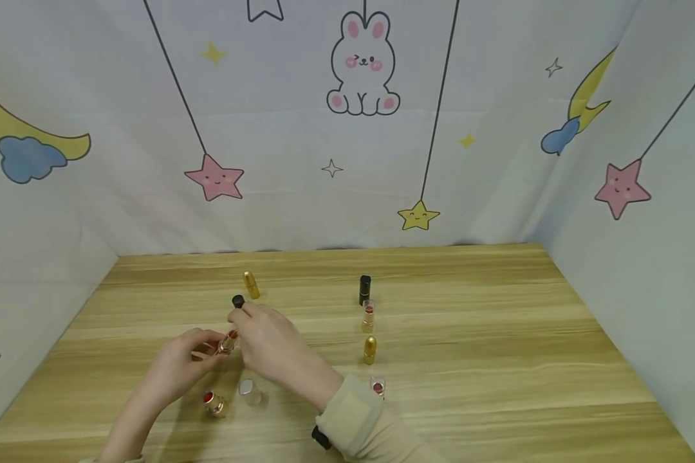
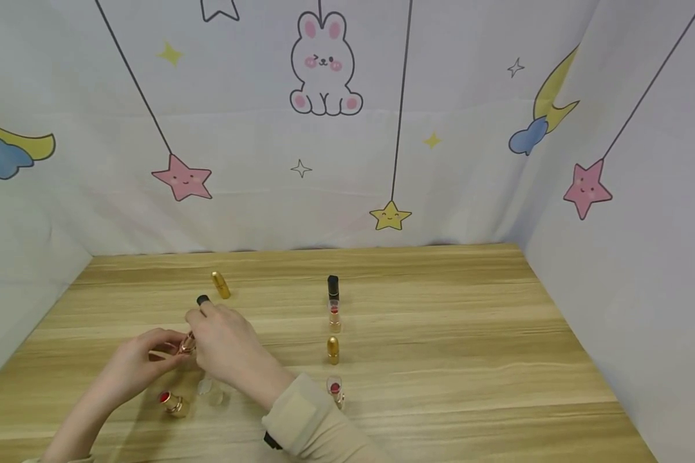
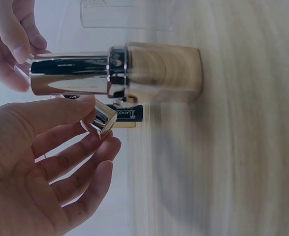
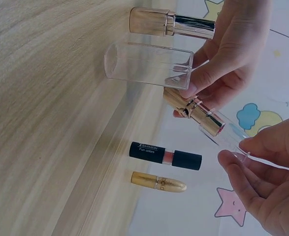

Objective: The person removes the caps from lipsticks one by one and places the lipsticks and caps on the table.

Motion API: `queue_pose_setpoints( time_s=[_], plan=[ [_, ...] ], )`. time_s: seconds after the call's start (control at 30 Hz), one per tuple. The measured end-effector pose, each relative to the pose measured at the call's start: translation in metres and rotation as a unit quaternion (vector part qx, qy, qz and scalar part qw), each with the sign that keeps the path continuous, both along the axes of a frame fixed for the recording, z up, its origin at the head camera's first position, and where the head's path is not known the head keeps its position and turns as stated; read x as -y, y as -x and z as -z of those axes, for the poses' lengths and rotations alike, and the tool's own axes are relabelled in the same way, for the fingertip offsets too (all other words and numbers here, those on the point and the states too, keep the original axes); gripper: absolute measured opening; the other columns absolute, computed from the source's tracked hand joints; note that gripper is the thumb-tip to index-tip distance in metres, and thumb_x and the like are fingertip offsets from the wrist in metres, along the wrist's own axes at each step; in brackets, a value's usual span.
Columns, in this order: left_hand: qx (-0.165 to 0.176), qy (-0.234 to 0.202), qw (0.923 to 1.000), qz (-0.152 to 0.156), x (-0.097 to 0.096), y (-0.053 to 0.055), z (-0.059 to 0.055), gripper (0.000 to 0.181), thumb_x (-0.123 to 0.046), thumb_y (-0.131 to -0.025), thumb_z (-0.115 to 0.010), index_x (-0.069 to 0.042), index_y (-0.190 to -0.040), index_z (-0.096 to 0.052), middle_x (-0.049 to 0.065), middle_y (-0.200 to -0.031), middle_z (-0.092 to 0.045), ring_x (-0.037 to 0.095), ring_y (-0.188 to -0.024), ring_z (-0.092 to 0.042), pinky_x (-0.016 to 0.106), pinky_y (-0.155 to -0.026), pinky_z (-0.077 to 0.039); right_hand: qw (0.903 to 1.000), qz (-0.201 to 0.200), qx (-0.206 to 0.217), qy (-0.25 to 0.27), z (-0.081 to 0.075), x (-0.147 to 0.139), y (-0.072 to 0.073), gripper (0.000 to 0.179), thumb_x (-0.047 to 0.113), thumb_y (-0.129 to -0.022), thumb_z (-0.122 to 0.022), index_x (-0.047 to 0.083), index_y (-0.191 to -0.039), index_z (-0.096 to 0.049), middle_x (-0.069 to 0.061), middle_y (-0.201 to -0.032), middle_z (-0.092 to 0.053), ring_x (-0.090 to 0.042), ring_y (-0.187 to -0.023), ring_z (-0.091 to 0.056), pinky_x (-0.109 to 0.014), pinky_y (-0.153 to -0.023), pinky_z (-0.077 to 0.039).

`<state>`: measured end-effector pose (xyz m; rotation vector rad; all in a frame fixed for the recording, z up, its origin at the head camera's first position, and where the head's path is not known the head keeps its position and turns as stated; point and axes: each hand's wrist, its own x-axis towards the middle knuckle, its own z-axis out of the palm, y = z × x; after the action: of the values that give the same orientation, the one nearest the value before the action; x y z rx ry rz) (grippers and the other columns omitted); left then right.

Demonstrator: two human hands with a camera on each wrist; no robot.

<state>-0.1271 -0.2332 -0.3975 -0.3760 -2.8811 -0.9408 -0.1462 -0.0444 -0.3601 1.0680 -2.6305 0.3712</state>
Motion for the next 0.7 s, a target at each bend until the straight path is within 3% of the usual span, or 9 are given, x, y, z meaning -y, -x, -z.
queue_pose_setpoints(
  time_s=[0.7],
  plan=[
    [0.01, 0.009, 0.9999, -0.002, -0.0004, 0.002, -0.0005, 0.025, -0.011, -0.08, -0.076, -0.005, -0.103, -0.07, 0.007, -0.095, -0.07, 0.019, -0.08, -0.067, 0.026, -0.064, -0.055, 0.9998, 0.019, 0.002, 0.003, -0.0059, -0.0052, -0.0017, 0.028, 0.009, -0.091, -0.06, 0.013, -0.119, -0.063, 0.002, -0.115, -0.065, -0.01, -0.106, -0.062, -0.018, -0.093, -0.049]
  ],
)
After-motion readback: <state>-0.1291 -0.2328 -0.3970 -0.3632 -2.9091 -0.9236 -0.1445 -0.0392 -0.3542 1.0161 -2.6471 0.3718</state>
